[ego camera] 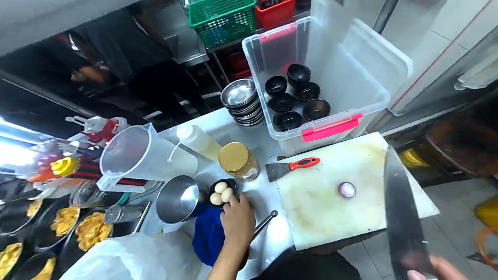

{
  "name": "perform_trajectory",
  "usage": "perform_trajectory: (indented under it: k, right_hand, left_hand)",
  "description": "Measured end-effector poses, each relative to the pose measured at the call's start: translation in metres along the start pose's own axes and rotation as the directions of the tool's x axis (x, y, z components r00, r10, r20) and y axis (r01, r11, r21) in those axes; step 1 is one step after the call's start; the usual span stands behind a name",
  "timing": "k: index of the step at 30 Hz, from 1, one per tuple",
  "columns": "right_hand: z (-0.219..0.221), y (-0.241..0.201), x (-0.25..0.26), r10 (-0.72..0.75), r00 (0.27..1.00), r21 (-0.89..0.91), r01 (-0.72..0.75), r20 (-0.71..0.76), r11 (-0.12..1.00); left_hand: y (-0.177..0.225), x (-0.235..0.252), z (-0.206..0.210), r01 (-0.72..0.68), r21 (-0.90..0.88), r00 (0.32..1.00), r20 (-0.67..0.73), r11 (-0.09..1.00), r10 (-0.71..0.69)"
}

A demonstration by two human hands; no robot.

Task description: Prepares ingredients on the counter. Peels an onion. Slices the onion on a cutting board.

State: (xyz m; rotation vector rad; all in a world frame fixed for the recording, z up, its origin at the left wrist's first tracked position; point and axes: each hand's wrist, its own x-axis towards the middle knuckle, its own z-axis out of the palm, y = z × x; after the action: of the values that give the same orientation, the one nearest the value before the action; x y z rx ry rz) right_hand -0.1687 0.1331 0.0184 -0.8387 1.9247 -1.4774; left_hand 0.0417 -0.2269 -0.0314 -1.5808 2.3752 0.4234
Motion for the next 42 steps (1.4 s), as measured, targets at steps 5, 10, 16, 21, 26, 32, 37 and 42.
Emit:
perform_trajectory:
  k: [5,10,16,21,26,32,37,42]
  right_hand:
    - [0.048,-0.027,0.048,-0.108,0.954,0.155,0.066,0.278,0.986]
    - [0.120,-0.051,0.080,0.056,0.925,0.136,-0.115,0.376,0.984]
    - [0.227,-0.100,0.096,-0.135,0.830,-0.011,0.167,0.541,0.986]
    - [0.293,-0.155,0.083,-0.278,0.722,0.041,0.328,0.633,0.944]
    - [0.354,-0.184,0.058,-0.391,0.623,0.101,0.447,0.678,0.889]
    - [0.428,-0.200,0.027,-0.513,0.549,0.204,0.527,0.659,0.825]
    - [0.466,-0.208,0.011,-0.548,0.484,0.284,0.516,0.682,0.808]
    - [0.487,-0.212,0.008,-0.563,0.452,0.292,0.537,0.692,0.791]
  left_hand:
    - [-0.014,0.011,0.028,0.003,0.021,0.992,0.127,1.000,-0.006]
    - [-0.049,-0.016,0.016,-0.279,-0.760,0.949,-0.125,0.586,0.290]
    - [-0.075,-0.104,-0.046,-0.331,-0.877,0.777,-0.463,-0.349,0.427]
    - [-0.123,-0.144,-0.078,-0.578,-0.781,0.761,-0.620,-0.235,0.189]
    - [-0.178,-0.173,-0.095,-0.742,-0.670,0.670,-0.742,-0.005,-0.035]
    - [-0.236,-0.194,-0.106,-0.803,-0.588,0.555,-0.799,0.100,-0.232]
    - [-0.266,-0.200,-0.111,-0.821,-0.570,0.531,-0.783,0.034,-0.324]
    - [-0.276,-0.202,-0.118,-0.798,-0.585,0.585,-0.696,-0.145,-0.417]
